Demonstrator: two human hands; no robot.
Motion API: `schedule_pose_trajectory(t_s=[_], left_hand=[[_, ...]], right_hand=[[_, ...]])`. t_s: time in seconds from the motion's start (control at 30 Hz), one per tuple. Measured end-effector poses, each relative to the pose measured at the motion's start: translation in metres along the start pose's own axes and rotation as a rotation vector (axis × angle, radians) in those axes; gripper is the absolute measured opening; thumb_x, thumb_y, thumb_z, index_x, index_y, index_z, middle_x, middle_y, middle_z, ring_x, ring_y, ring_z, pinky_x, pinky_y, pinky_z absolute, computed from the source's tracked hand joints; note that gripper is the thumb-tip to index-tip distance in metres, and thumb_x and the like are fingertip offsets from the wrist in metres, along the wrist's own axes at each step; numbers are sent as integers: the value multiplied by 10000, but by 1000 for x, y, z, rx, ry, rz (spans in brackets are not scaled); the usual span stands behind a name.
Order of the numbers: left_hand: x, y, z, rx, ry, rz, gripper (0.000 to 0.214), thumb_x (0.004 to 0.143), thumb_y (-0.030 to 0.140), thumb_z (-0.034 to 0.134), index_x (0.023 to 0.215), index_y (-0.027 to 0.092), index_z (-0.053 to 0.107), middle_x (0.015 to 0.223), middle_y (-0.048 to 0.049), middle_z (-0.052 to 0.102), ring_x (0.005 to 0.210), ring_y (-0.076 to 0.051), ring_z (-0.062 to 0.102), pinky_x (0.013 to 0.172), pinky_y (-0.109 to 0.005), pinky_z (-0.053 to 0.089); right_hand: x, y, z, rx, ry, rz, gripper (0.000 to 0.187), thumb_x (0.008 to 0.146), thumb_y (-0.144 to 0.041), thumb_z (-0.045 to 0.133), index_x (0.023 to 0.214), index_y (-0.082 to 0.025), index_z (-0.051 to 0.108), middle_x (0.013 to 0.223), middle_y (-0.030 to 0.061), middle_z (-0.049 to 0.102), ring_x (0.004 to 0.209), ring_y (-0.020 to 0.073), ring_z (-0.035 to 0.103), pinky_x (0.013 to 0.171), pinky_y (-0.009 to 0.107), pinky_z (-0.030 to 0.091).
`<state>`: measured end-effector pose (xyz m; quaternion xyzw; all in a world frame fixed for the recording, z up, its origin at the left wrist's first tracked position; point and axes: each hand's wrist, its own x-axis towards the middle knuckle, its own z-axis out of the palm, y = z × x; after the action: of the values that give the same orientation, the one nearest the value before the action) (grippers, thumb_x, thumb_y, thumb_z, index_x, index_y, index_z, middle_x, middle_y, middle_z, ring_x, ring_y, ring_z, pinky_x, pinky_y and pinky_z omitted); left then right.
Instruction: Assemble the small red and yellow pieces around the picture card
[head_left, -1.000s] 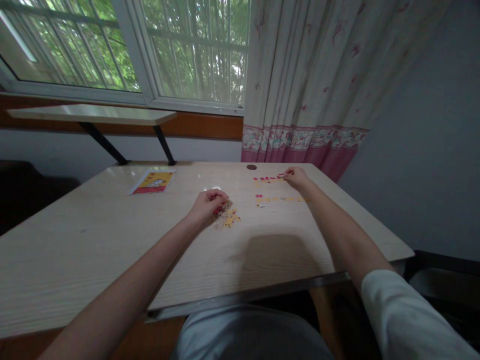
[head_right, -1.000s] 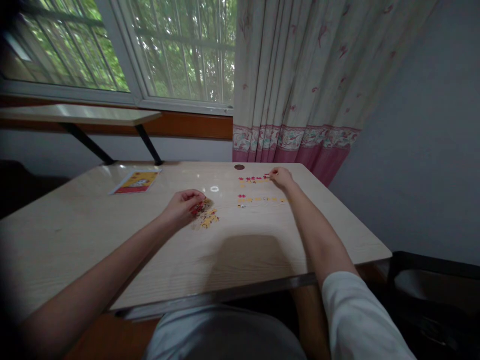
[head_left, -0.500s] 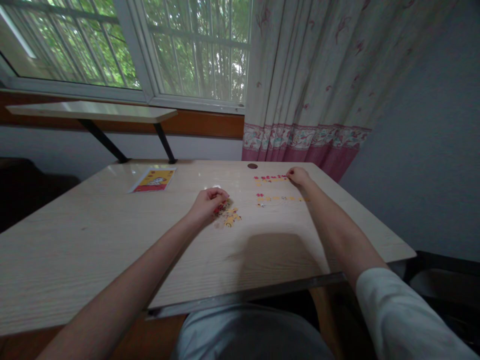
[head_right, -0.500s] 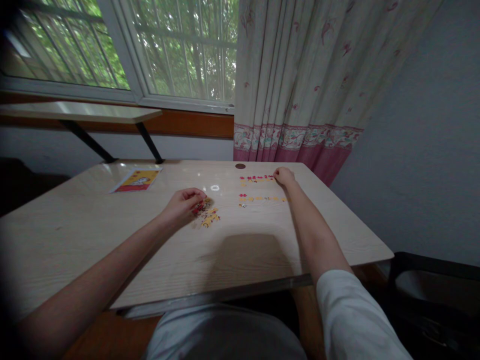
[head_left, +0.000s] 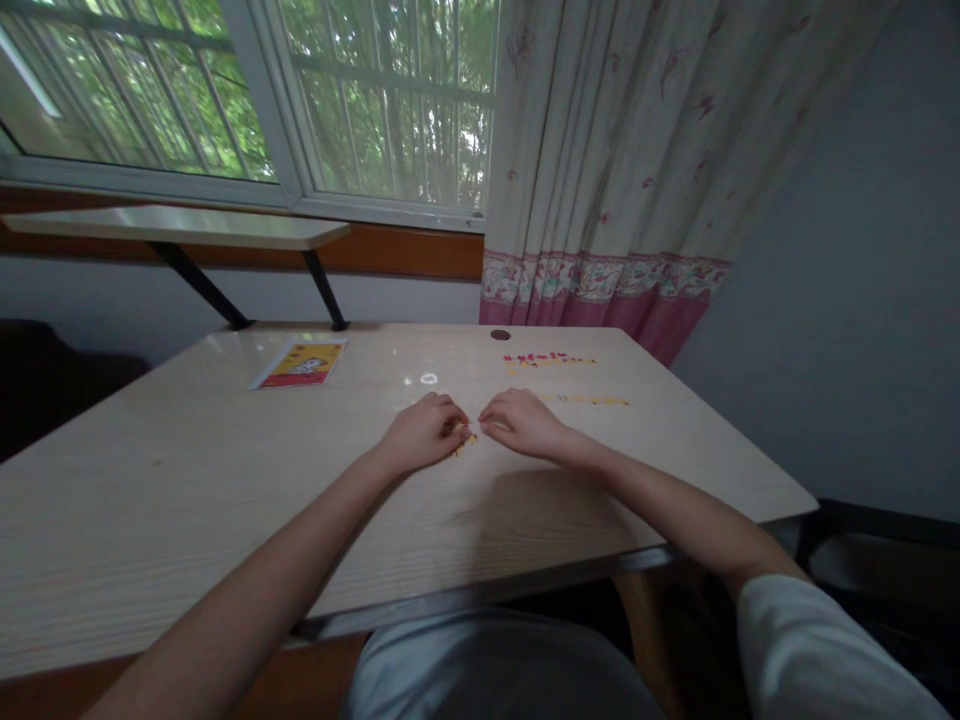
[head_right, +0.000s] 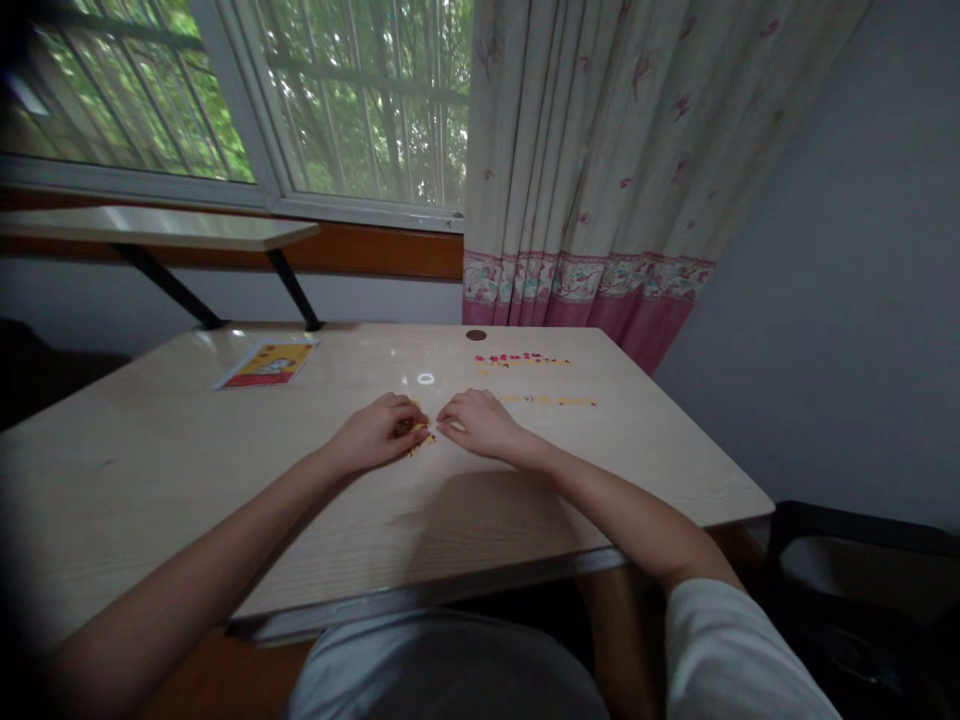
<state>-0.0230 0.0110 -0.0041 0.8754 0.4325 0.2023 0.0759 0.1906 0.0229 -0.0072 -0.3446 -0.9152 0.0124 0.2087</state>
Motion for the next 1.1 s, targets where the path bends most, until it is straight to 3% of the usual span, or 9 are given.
schedule_pose_trajectory(t_s=[0.13,0.3,0.5,0.7,0.8,0.93,1.1], left_hand=[[-1,-1,-1,29,-34,46,238,811,325,548,918,181,703,901,-97,637,914,-246,559,797,-335,445],[0,-3,-2,17,-34,69,208,816,329,548,852,188,696,867,-89,629,902,-245,554,783,-335,441],[2,-2,0,-186,29,57,135,764,289,601,771,191,694,804,-69,641,839,-219,562,763,-313,430],[5,3,5,-776,109,-270,228,702,388,670,737,163,689,616,-28,622,540,-138,522,516,-244,381],[7,7,7,-1010,156,-381,273,613,393,744,701,143,677,580,-25,614,501,-123,519,497,-239,377],[9,10,9,-1156,183,-443,305,547,373,793,689,133,671,597,-41,639,517,-133,555,514,-250,410],[9,13,7,-1179,194,-455,336,500,384,820,672,135,674,607,-54,655,526,-145,570,508,-256,424]], right_hand=[[-3,-12,11,36,-47,45,218,864,-325,590,986,-185,705,958,64,695,927,194,596,842,328,394],[-4,-16,17,78,-14,107,188,858,-317,597,934,-185,708,940,55,692,926,187,589,853,324,395],[-5,-16,22,109,46,119,105,836,-269,617,842,-187,683,891,41,687,878,173,588,831,311,396],[-6,-13,14,203,243,142,110,869,-261,576,822,-190,646,820,24,682,798,148,592,791,287,398],[-8,-12,9,196,306,117,134,881,-292,564,827,-199,644,838,27,689,830,159,597,792,297,387],[-10,-13,4,113,332,69,155,886,-335,560,870,-213,654,877,37,702,860,171,599,796,316,364],[-11,-11,-1,15,346,34,187,905,-340,535,877,-209,665,869,37,700,843,168,587,771,322,337]])
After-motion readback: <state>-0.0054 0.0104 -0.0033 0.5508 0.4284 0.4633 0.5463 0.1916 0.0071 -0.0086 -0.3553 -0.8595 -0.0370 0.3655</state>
